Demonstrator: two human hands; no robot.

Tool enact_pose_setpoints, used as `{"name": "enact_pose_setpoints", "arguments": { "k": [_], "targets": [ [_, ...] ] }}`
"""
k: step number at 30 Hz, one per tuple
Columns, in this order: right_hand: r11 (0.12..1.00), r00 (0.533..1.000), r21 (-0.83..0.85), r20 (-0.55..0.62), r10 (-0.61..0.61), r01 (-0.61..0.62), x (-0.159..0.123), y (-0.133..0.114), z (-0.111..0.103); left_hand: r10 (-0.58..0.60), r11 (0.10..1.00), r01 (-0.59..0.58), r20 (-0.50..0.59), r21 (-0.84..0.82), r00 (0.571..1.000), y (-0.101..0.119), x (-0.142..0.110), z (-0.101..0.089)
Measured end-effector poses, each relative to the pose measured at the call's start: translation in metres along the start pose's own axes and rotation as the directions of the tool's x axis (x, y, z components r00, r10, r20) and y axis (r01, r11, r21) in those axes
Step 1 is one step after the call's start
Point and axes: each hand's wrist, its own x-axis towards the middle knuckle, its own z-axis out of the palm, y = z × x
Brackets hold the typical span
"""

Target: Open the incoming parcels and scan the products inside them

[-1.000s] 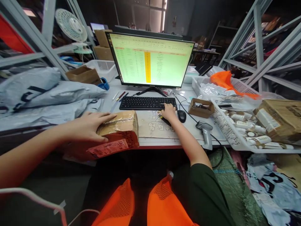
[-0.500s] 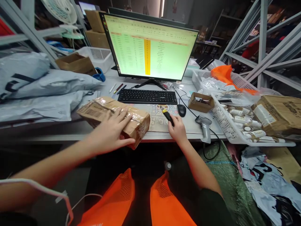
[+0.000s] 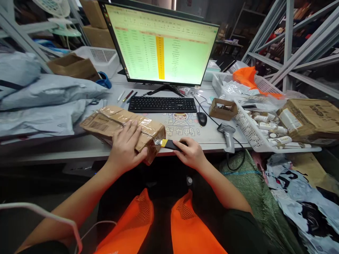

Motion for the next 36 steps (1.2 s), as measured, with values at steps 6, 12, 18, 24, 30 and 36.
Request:
{"name": "enact_pose_setpoints", "arguments": {
  "k": [6,12,18,24,30,36],
  "targets": [
    [0.945,0.944,-0.158,-0.216,0.249,-0.285,0.018,0.071,-0.018,0.102,0.993,-0.105,-0.08,-0.044,0.992,-0.013,-0.008,0.0],
    [0.946,0.943,-0.152,-0.224,0.248,-0.285,0.009,0.061,-0.023,0.103,0.988,-0.098,0.039,-0.122,0.994,-0.036,0.006,-0.009],
    [0.895,0.887,0.222,-0.179,0.426,-0.386,-0.038,-0.013,0.012,-0.114,0.989,0.12,0.076,-0.084,0.991,-0.165,0.053,-0.02],
    [0.943,0.905,0.208,-0.289,0.312,-0.259,-0.034,-0.094,0.066,-0.482,0.849,0.527,0.377,-0.019,0.791,-0.171,0.062,-0.029],
    [0.878,0.795,0.158,-0.376,0.476,-0.451,0.018,-0.046,0.09,-0.332,0.859,0.467,0.465,-0.21,0.821,-0.071,0.003,-0.075],
    [0.792,0.689,0.284,-0.392,0.61,-0.54,0.047,0.029,0.065,-0.08,0.884,0.078,0.016,-0.462,0.997,-0.053,-0.038,-0.029]
  ]
}}
